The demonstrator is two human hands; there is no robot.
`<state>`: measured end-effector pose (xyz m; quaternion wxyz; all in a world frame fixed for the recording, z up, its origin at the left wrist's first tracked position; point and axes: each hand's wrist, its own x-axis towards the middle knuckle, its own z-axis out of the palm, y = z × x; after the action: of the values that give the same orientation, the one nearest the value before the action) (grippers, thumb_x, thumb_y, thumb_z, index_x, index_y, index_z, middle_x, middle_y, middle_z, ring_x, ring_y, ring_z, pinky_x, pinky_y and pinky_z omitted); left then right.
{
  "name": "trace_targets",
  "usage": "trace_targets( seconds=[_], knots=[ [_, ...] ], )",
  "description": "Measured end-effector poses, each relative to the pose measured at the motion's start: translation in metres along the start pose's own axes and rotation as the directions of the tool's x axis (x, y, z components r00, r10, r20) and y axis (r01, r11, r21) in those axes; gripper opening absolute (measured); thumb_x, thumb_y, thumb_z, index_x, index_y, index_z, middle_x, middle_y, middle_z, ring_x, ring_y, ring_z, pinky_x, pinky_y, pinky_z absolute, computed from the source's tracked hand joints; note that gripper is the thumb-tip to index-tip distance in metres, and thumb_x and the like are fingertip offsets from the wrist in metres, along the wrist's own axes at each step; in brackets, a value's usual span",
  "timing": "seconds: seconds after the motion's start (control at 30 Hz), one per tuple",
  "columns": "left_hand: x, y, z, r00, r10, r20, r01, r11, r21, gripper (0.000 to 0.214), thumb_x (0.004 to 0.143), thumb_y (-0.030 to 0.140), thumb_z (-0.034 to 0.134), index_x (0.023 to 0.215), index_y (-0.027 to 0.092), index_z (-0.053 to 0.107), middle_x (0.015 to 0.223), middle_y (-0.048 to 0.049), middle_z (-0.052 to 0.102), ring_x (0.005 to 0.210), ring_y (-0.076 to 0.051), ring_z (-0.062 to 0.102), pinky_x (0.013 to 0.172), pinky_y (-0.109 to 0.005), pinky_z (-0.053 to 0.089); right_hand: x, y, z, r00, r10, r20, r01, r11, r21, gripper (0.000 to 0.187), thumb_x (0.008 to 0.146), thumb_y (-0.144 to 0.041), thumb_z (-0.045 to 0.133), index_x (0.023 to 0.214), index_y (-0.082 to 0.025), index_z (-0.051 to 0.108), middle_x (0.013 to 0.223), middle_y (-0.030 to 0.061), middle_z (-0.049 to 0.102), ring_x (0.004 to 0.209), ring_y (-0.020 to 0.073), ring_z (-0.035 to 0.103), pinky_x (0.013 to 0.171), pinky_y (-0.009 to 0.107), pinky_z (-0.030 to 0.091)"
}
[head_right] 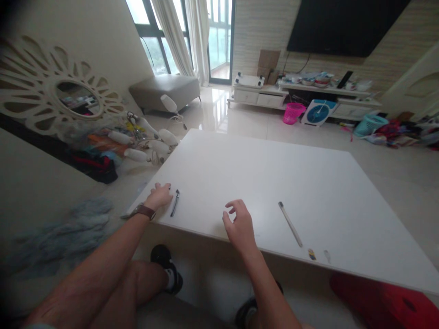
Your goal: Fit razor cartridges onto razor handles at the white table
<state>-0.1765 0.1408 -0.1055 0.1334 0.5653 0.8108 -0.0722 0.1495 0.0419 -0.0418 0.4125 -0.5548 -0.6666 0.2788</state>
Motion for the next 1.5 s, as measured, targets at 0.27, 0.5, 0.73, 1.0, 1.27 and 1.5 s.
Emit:
trace_targets(
  seconds=[0.27, 0.5, 0.73, 1.0, 1.27, 1.5],
  knots=[
    [-0.002, -0.003, 0.000, 1.000, -0.003, 0.025, 0.004, 0.999, -0.039, 0.041, 0.083, 0.011, 0.045, 0.122, 0.020, 0.054, 0.121, -0.0220, 0.047, 0.112, -0.039, 0.053, 0.082, -0.044, 0.048, -0.003, 0.003, 0.002, 0.999, -0.019, 0.041, 0.021, 0.999, -0.042, 0.008, 0.086, -0.018, 0.056, 0.092, -0.021, 0.059, 0.096, 0.0025, 0.058, 0.080, 0.0166, 0.059, 0.061, 0.028, 0.043],
    [-0.025, 0.036, -0.015, 0.917, 0.249, -0.313, -0.297, 0.948, -0.115, 0.047, 0.084, 0.021, 0.058, 0.129, 0.016, 0.047, 0.113, -0.0163, 0.052, 0.110, -0.033, 0.052, 0.092, -0.045, 0.047, -0.002, 0.004, 0.001, 0.998, -0.031, 0.059, 0.034, 0.998, -0.058, 0.008, 0.086, -0.017, 0.056, 0.092, -0.021, 0.059, 0.095, 0.0028, 0.058, 0.081, 0.0175, 0.059, 0.069, 0.030, 0.044],
    [-0.075, 0.126, 0.007, 0.774, 0.544, -0.325, -0.624, 0.563, -0.542, 0.053, 0.077, 0.014, 0.067, 0.127, 0.010, 0.050, 0.114, -0.0133, 0.054, 0.108, -0.025, 0.055, 0.098, -0.041, 0.047, 0.004, 0.016, 0.013, 0.998, 0.027, 0.053, -0.022, 0.995, -0.095, 0.023, 0.083, -0.016, 0.057, 0.106, -0.021, 0.059, 0.103, 0.0044, 0.061, 0.087, 0.0194, 0.059, 0.073, 0.032, 0.047],
    [-0.107, 0.145, 0.003, 0.833, 0.490, -0.255, -0.459, 0.358, -0.813, 0.040, 0.072, 0.010, 0.072, 0.109, 0.012, 0.057, 0.106, -0.0096, 0.054, 0.090, -0.019, 0.060, 0.084, -0.036, 0.051, 0.007, 0.019, 0.021, 1.000, 0.027, 0.004, -0.027, 0.997, -0.067, 0.032, 0.085, -0.014, 0.052, 0.116, -0.021, 0.058, 0.111, 0.0071, 0.064, 0.092, 0.0210, 0.061, 0.075, 0.034, 0.051],
    [-0.113, 0.150, 0.002, 0.826, 0.563, -0.040, -0.059, 0.016, -0.998, 0.038, 0.073, 0.007, 0.064, 0.107, 0.016, 0.049, 0.093, -0.0037, 0.060, 0.078, -0.014, 0.062, 0.067, -0.029, 0.055, 0.007, 0.018, 0.022, 1.000, 0.000, 0.000, 0.000, 0.999, -0.041, 0.032, 0.087, -0.011, 0.048, 0.115, -0.022, 0.059, 0.109, 0.0063, 0.062, 0.092, 0.0197, 0.061, 0.077, 0.033, 0.052],
    [-0.111, 0.154, 0.004, 0.812, 0.581, -0.059, -0.045, -0.038, -0.998, 0.021, 0.085, 0.018, 0.059, 0.105, 0.016, 0.053, 0.100, -0.0081, 0.064, 0.089, -0.018, 0.066, 0.071, -0.033, 0.061, 0.012, 0.015, 0.016, 1.000, 0.003, -0.012, -0.004, 0.997, -0.077, 0.028, 0.087, -0.012, 0.050, 0.112, -0.021, 0.060, 0.108, 0.0071, 0.058, 0.095, 0.0213, 0.058, 0.077, 0.034, 0.052]
  ],
)
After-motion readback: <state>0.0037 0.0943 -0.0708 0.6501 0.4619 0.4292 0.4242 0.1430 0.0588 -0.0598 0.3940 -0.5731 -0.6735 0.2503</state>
